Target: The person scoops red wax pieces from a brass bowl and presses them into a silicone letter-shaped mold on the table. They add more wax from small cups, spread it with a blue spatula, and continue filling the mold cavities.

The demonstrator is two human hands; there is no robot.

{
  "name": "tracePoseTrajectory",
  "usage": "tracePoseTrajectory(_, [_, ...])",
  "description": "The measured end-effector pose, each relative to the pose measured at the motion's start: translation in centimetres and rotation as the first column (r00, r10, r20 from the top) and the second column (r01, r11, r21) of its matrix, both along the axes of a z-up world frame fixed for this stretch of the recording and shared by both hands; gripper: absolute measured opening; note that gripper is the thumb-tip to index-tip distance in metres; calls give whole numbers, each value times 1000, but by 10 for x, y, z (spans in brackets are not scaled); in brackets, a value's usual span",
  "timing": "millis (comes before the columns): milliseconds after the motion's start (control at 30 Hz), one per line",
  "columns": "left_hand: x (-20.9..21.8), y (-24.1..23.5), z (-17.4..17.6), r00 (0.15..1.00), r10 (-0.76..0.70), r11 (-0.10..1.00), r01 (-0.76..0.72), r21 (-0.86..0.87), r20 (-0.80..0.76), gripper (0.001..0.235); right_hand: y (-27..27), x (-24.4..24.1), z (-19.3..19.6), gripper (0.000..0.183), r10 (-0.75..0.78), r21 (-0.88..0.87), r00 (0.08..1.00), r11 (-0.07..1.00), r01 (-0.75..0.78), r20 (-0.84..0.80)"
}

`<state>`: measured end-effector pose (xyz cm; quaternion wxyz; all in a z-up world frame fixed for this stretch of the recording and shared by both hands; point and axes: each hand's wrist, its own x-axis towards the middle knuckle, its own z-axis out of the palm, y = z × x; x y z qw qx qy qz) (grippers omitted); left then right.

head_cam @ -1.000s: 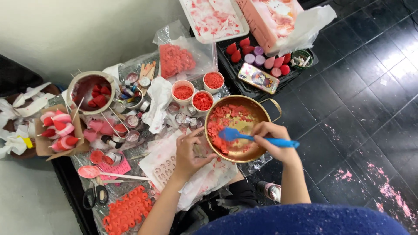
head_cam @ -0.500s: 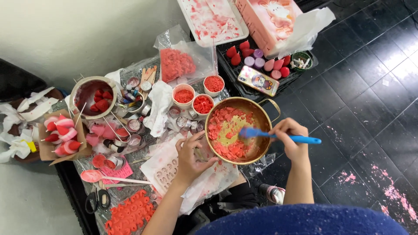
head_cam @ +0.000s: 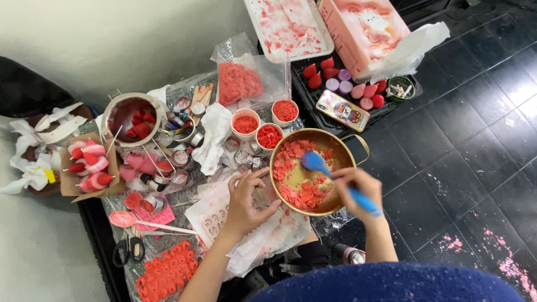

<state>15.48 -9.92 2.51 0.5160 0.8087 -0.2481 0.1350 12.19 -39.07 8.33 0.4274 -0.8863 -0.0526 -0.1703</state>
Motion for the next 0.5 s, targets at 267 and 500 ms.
tracePoseTrajectory(267, [-3, 9, 32, 999, 33, 980, -25, 195, -34, 67, -51, -15, -53, 25, 130, 364, 974, 912, -190, 184])
tracePoseTrajectory(500, [48, 14, 88, 997, 19, 981, -4, 194, -79, 53, -3, -11, -12, 11, 129, -64, 989, 990, -124, 69])
